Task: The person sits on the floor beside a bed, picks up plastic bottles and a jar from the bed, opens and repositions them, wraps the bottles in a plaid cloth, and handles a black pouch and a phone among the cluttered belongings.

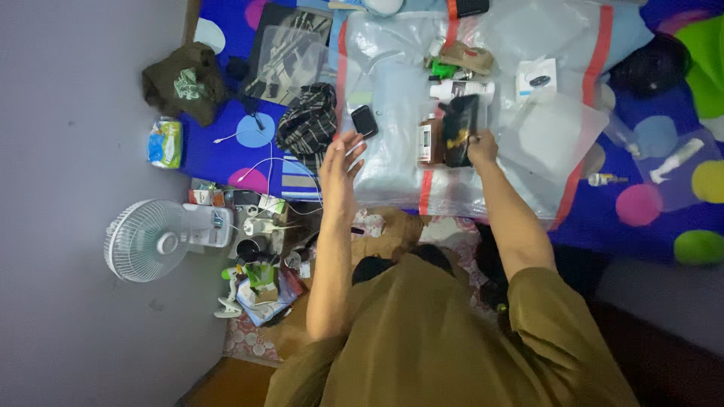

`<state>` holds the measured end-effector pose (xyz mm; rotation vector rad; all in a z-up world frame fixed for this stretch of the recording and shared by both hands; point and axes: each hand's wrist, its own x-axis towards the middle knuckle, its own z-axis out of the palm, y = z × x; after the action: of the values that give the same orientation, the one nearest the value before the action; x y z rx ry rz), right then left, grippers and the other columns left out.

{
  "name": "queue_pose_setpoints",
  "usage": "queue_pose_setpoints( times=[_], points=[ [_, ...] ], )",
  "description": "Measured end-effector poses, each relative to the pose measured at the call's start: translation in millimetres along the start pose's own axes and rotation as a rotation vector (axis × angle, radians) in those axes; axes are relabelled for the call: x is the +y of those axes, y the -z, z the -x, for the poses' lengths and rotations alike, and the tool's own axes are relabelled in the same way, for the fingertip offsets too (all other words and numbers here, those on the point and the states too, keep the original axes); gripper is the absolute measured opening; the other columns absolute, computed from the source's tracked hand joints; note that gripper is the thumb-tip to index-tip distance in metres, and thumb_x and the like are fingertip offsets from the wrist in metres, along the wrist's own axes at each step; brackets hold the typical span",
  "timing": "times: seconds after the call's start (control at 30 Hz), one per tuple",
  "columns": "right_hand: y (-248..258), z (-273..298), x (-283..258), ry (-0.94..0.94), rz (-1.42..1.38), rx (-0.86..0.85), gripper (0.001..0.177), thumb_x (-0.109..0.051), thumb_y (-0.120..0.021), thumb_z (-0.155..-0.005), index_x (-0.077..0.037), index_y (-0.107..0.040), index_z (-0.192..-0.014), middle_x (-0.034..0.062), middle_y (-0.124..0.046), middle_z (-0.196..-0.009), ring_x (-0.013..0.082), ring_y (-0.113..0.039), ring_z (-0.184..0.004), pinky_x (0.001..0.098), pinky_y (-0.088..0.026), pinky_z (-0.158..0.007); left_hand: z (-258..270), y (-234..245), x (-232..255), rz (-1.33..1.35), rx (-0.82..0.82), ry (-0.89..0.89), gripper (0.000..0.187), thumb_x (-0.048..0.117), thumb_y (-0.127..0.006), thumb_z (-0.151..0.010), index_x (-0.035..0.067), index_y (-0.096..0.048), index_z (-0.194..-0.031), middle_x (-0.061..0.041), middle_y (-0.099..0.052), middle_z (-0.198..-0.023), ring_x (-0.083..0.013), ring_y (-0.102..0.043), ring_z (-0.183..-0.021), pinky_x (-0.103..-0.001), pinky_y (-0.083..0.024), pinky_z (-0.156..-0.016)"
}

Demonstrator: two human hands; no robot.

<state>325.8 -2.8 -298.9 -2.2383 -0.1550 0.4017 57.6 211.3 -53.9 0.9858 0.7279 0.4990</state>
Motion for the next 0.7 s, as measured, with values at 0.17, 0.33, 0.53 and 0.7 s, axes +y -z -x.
queue_pose_setpoints(
  times=[0.17,0.33,0.53,0.7],
  points=[
    [-2,22,8,0.109,0.368,0.058,0.062,-0.012,-0.074,-0.091,0.0,-0.045,-0.144,0.0246,-0.052,-0.14,0.0435,-0.053,-0.126,0.0505,-0.046,-0.105,-10,-15,-4,-0.005,0.031,0.0,0.051,0.043,-0.051,-0.105,0.006,-0.06,-0.138,-0.012,-0.066,-0.138,-0.0227,-0.061,-0.126,-0.038,-0.045,-0.103],
    [-2,25,2,0.579,0.542,-0.034,0.083,-0.016,-0.075,-0.09,0.0,-0.031,-0.159,0.0284,-0.029,-0.162,0.0486,-0.035,-0.142,0.053,-0.031,-0.121,-10,-28,-3,-0.076,0.009,-0.002,0.055,0.046,-0.05,-0.104,0.006,-0.057,-0.141,-0.011,-0.064,-0.141,-0.0236,-0.06,-0.129,-0.04,-0.044,-0.107],
    [-2,-23,2,0.531,0.765,-0.187,0.091,-0.02,-0.076,-0.085,-0.01,-0.032,-0.164,0.0191,-0.026,-0.169,0.0374,-0.031,-0.151,0.0755,-0.015,-0.109,-8,-31,-1,-0.141,0.032,-0.012,0.055,0.045,-0.05,-0.104,0.006,-0.058,-0.142,-0.012,-0.065,-0.139,-0.024,-0.061,-0.129,-0.041,-0.045,-0.108],
    [-4,-33,11,0.445,0.985,-0.297,0.106,-0.04,-0.086,-0.074,-0.012,-0.033,-0.161,0.0105,-0.035,-0.164,0.0289,-0.038,-0.148,0.0804,-0.004,-0.114,-6,-25,-8,-0.132,0.047,0.022,0.052,0.044,-0.05,-0.105,0.006,-0.06,-0.14,-0.011,-0.067,-0.135,-0.0229,-0.063,-0.124,-0.04,-0.046,-0.105]
  ],
)
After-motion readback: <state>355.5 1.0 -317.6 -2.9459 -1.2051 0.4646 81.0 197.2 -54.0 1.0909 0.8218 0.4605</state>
